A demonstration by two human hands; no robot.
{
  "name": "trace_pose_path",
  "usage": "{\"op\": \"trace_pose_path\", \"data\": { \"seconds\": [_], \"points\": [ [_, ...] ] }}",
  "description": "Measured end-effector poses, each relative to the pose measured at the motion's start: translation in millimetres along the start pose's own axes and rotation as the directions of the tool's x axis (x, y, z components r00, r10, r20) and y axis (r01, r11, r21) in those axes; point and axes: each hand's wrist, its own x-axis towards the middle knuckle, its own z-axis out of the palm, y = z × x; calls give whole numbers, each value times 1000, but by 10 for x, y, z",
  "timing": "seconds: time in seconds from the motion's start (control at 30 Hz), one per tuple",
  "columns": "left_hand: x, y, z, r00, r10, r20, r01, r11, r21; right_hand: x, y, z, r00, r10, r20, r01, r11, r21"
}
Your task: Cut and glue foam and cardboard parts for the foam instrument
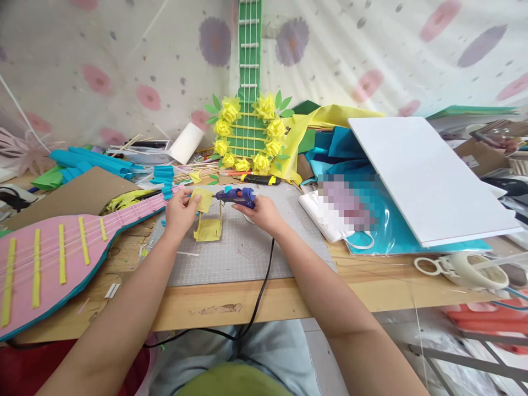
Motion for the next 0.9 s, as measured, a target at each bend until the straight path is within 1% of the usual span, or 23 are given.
{"op": "trace_pose_path", "data": {
  "seconds": [0.17,0.37,0.53,0.77,0.9],
  "points": [
    [17,-20,-2,1000,3,2,-2,1000,-8,-11,2,-2,999,-51,18,52,998,-43],
    [21,-30,-9,1000,1,-3,-1,1000,0,-15,5,-4,997,-28,69,32,998,-61],
    [18,-30,1,1000,-15,-12,14,999,-39,-23,-10,-11,995,-50,88,56,996,-63],
    [19,-1,4,998,-68,-12,66,989,-136,-38,-9,-14,986,-117,118,119,993,-16],
    [14,14,0,998,-53,-22,51,995,-89,-41,-10,-15,979,-149,139,150,989,3]
  ]
}}
